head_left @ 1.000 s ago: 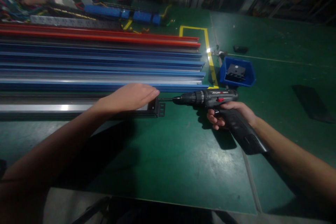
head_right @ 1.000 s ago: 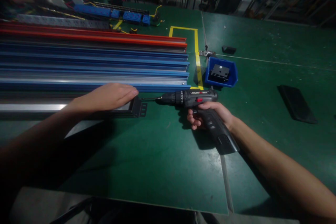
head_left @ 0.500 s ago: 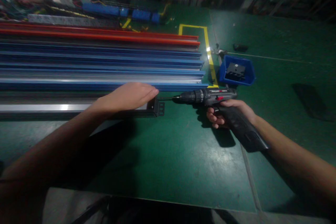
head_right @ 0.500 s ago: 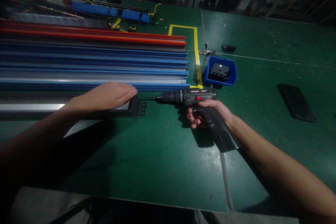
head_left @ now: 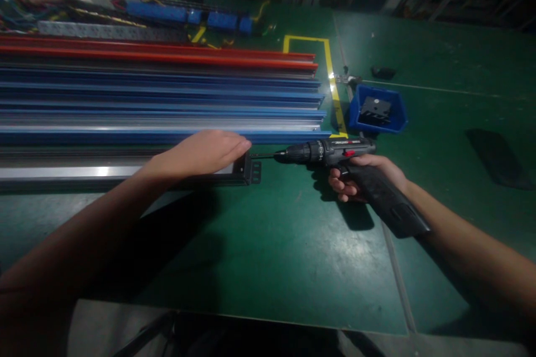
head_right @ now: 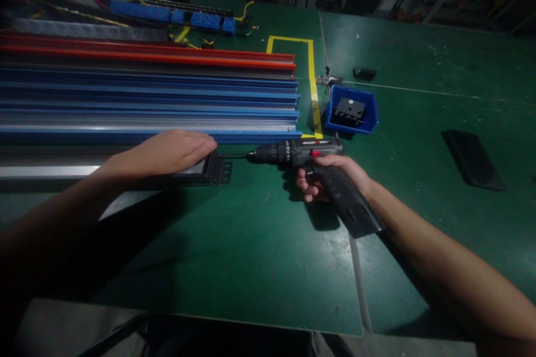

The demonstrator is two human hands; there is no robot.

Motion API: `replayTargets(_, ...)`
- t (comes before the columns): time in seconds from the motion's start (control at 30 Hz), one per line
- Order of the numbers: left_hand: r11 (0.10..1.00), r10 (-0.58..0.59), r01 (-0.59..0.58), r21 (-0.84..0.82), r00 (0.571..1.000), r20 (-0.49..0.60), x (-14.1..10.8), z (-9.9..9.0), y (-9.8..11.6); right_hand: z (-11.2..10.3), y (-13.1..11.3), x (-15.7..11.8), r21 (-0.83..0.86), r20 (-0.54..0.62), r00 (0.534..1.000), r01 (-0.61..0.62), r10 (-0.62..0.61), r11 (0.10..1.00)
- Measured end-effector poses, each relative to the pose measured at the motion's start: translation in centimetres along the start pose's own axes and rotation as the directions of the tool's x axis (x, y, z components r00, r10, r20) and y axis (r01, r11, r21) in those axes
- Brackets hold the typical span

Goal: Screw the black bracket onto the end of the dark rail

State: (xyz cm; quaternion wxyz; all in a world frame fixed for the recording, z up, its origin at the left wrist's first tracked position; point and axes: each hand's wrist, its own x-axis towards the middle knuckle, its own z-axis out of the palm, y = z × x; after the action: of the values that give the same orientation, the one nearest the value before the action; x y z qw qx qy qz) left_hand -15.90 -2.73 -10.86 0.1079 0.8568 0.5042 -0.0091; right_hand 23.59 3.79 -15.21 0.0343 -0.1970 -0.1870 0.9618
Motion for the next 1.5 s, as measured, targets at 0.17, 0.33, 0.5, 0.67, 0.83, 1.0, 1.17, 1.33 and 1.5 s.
replayTargets(0.17, 1.000, -0.006, 0.006, -0.010, 1.000, -0.001, -0.04, -0.12, 0.11, -0.13, -0.20, 0.03, 0.045, 0.003, 1.000, -0.029, 0.029, 0.999)
replayTargets(0.33, 1.000, 0.003, -0.003, -0.009, 1.000, -0.007, 0.01, -0.01, -0.02, -0.15, -0.22, 0.12, 0.050, 0.008, 0.999, -0.034, 0.033, 0.998)
replayTargets(0.5, 1.000, 0.008, -0.008, -0.002, 1.000, -0.007, 0.04, -0.03, -0.04, -0.21, -0.28, 0.06, 0.053, -0.003, 0.999, -0.044, 0.045, 0.998)
replayTargets(0.67, 1.000, 0.006, -0.006, 0.017, 1.000, 0.001, 0.02, -0.07, -0.02, -0.31, -0.41, -0.03, 0.051, -0.035, 0.998, -0.049, 0.050, 0.998)
replayTargets(0.83, 1.000, 0.012, -0.011, 0.029, 1.000, -0.011, 0.05, 0.12, -0.20, -0.42, -0.39, 0.05, 0.046, -0.023, 0.999, -0.046, 0.047, 0.998)
replayTargets(1.0, 0.999, 0.000, 0.000, 0.035, 1.000, -0.003, 0.08, -0.02, -0.02, -0.61, -0.37, 0.04, 0.025, -0.017, 0.999, -0.036, 0.036, 0.999)
replayTargets(1.17, 0.999, 0.000, 0.000, 0.041, 1.000, 0.001, 0.06, -0.21, 0.19, -0.63, -0.40, 0.01, 0.021, -0.051, 0.998, -0.030, 0.031, 0.999)
replayTargets(1.33, 0.999, 0.012, -0.011, 0.050, 1.000, -0.022, 0.03, -0.02, -0.06, -0.67, -0.43, 0.08, 0.058, -0.030, 0.998, -0.045, 0.047, 0.997)
replayTargets(1.5, 0.997, 0.021, -0.020, 0.071, 1.000, -0.009, 0.01, 0.04, -0.08, -0.57, -0.45, 0.05, 0.055, -0.022, 0.999, -0.044, 0.045, 0.998)
